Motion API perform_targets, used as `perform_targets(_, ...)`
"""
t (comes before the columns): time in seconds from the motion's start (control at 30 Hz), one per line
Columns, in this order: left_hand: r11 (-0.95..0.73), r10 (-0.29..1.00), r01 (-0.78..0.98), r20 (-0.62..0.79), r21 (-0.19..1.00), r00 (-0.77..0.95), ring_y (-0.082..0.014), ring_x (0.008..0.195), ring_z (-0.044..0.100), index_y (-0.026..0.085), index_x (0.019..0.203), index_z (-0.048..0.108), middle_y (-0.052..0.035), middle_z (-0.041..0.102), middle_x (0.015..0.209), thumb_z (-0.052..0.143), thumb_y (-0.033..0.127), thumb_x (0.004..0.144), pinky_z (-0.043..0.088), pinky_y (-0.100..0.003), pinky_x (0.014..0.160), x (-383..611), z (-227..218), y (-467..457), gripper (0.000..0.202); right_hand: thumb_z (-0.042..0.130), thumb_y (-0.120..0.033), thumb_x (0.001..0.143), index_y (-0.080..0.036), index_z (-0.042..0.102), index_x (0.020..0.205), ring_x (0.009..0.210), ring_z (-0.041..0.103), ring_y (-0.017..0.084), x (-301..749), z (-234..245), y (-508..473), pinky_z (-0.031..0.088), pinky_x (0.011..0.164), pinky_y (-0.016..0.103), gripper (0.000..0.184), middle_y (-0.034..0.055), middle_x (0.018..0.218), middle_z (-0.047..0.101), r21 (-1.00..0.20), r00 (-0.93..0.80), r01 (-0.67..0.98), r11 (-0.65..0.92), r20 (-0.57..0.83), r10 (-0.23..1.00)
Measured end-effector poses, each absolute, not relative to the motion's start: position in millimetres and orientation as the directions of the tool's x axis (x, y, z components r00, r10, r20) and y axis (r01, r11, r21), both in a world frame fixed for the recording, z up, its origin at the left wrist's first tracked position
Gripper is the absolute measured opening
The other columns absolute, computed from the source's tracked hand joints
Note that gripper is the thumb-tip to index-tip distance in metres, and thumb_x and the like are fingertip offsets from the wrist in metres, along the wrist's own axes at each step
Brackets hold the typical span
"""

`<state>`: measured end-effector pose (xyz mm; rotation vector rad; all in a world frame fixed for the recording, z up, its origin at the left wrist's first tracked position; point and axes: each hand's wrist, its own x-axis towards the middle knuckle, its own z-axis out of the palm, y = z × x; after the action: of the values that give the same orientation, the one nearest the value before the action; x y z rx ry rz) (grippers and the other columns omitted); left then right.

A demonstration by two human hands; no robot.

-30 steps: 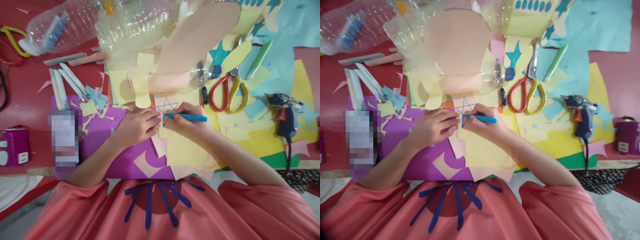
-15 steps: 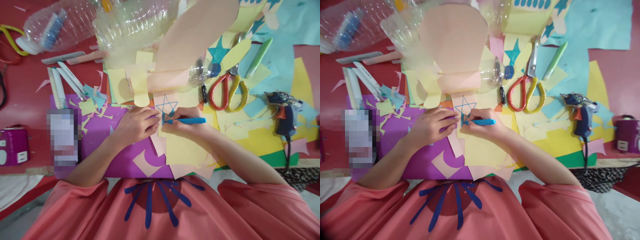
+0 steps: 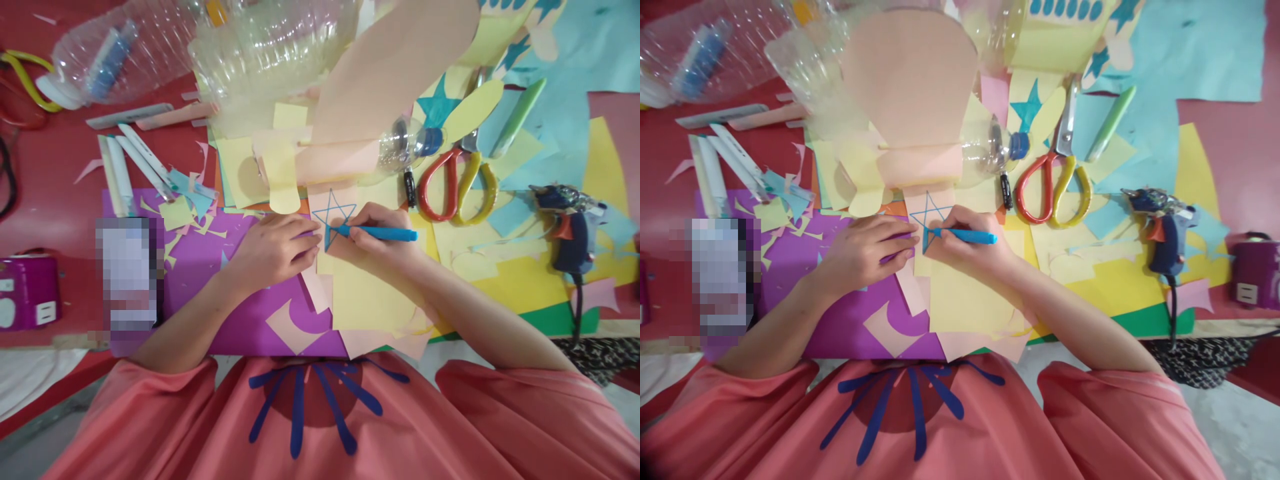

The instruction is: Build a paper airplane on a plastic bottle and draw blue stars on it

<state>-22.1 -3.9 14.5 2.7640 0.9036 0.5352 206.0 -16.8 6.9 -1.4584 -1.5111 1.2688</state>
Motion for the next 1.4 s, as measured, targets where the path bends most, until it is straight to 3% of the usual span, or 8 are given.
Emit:
perform_targets(0.33,-0.804,0.592,0.526,0.295,0.278,0.750,-0.0200,0.101,0.070,0.019,0.099,0.071,-0.0039,0.076,0.107,0.051,0.024,0.098,0.057,-0.034,0.081,-21,17,-4,0.021,0.059,-0.036,0.068,-0.019,0.049,0.059,0.053,0.034,0.008,203,13,-18,0.030,0.051,0.025,0.021,-0.0038,0.054,0.045,-0.950,-0.204,0.273,-0.153,-0.213,0.955)
perform_targets(0.5,-0.792,0.604,0.532,0.259,0.299,0.754,-0.0203,0.103,0.069,0.020,0.100,0.071,-0.0040,0.076,0.109,0.049,0.025,0.099,0.057,-0.036,0.083,-21,17,-5,0.023,0.061,-0.034,0.066,-0.019,0.050,0.056,0.053,0.032,0.007,203,17,-18,0.028,0.049,0.024,0.021,-0.0045,0.051,0.043,-0.935,-0.237,0.327,-0.141,-0.226,0.945)
perform_targets(0.73,-0.797,0.600,0.530,0.276,0.289,0.751,-0.0205,0.102,0.070,0.019,0.100,0.071,-0.0038,0.076,0.109,0.051,0.024,0.098,0.057,-0.035,0.083,-22,15,-3,0.021,0.058,-0.035,0.068,-0.021,0.050,0.058,0.051,0.039,0.009,203,18,-14,0.033,0.050,0.025,0.020,-0.0031,0.051,0.046,-0.950,-0.118,0.291,-0.109,-0.149,0.982)
perform_targets(0.87,-0.816,0.577,0.510,0.335,0.273,0.745,-0.0217,0.098,0.071,0.017,0.098,0.071,-0.0041,0.076,0.107,0.053,0.022,0.097,0.058,-0.036,0.080,-22,14,-4,0.019,0.059,-0.034,0.068,-0.021,0.052,0.060,0.051,0.039,0.009,204,15,-13,0.031,0.050,0.024,0.017,-0.0032,0.052,0.048,-0.944,-0.136,0.313,-0.105,-0.154,0.979)
perform_targets(1.4,-0.797,0.596,0.513,0.281,0.319,0.752,-0.0210,0.104,0.069,0.018,0.100,0.071,-0.0050,0.075,0.108,0.051,0.023,0.099,0.056,-0.035,0.083,-22,16,-4,0.020,0.060,-0.036,0.067,-0.019,0.049,0.055,0.053,0.034,0.008,203,17,-18,0.030,0.049,0.024,0.023,-0.0034,0.050,0.044,-0.936,-0.210,0.326,-0.130,-0.206,0.956)
